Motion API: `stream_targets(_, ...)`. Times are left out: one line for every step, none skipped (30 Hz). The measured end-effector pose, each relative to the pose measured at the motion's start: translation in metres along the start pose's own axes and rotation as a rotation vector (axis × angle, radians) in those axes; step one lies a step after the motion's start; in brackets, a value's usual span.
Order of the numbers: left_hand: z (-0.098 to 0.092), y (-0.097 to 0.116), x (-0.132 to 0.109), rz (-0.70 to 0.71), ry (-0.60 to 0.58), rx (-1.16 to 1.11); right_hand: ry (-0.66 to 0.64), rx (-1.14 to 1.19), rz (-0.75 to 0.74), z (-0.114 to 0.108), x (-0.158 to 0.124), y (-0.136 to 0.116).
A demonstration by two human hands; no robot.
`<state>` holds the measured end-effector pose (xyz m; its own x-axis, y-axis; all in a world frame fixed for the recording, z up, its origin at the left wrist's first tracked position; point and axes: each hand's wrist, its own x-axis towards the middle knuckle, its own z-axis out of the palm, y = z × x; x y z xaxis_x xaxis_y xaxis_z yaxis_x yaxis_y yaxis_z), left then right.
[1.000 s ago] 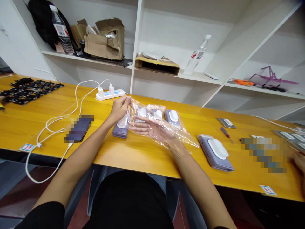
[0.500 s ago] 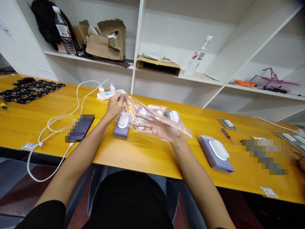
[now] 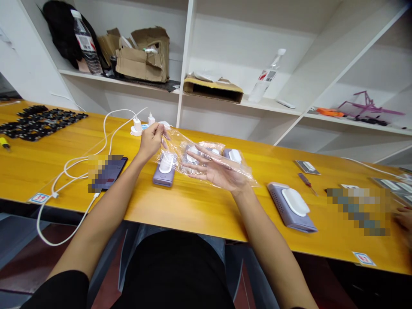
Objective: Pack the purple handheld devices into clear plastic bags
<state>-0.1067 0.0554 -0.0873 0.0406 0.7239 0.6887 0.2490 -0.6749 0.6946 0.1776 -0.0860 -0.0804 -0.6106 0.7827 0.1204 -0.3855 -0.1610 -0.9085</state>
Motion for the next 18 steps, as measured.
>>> stream_targets(-0.002,-0.001,0.001,-0.001,0.002,0.005,-0.004,-0.002,-0.003,-0.001,0.000,0.000)
stream_targets(-0.004,-0.003,0.001,-0.003,0.004,0.010,-0.009,-0.004,-0.008,-0.002,-0.001,-0.001)
stream_targets(-0.005,-0.004,0.002,-0.004,0.009,0.016,-0.014,-0.005,-0.013,-0.003,-0.001,-0.001)
stream_targets(-0.007,-0.006,0.003,-0.004,0.014,0.026,-0.015,-0.005,-0.017,-0.003,-0.002,-0.001)
stream_targets(-0.009,-0.008,0.003,-0.003,0.019,0.040,-0.012,-0.004,-0.019,-0.004,-0.002,-0.002)
stream_targets(-0.010,-0.010,0.004,0.001,0.024,0.057,-0.003,-0.003,-0.019,-0.005,-0.003,-0.002)
stream_targets(-0.012,-0.012,0.005,0.008,0.030,0.077,0.008,-0.002,-0.015,-0.005,-0.003,-0.003)
stream_targets(-0.013,-0.015,0.006,0.017,0.039,0.098,0.020,0.001,-0.009,-0.005,-0.003,-0.004)
stream_targets(-0.015,-0.018,0.007,0.025,0.052,0.114,0.029,0.004,-0.003,-0.005,-0.003,-0.004)
stream_targets(-0.016,-0.021,0.008,0.033,0.068,0.126,0.032,0.005,-0.002,-0.005,-0.003,-0.005)
stream_targets(-0.017,-0.024,0.009,0.037,0.088,0.132,0.031,0.004,-0.006,-0.005,-0.003,-0.005)
stream_targets(-0.019,-0.028,0.010,0.038,0.106,0.132,0.025,0.001,-0.010,-0.005,-0.002,-0.005)
stream_targets(-0.020,-0.031,0.011,0.035,0.121,0.128,0.019,-0.004,-0.017,-0.006,-0.002,-0.005)
stream_targets(-0.021,-0.033,0.012,0.030,0.132,0.121,0.015,-0.009,-0.024,-0.006,-0.002,-0.005)
stream_targets(-0.022,-0.036,0.013,0.025,0.140,0.114,0.014,-0.014,-0.024,-0.006,-0.002,-0.005)
stream_targets(-0.022,-0.037,0.013,0.021,0.146,0.111,0.021,-0.018,-0.017,-0.006,-0.002,-0.005)
stream_targets(-0.023,-0.039,0.014,0.017,0.152,0.112,0.033,-0.021,-0.004,-0.007,-0.002,-0.005)
stream_targets(-0.024,-0.039,0.014,0.015,0.157,0.115,0.048,-0.024,0.006,-0.007,-0.002,-0.005)
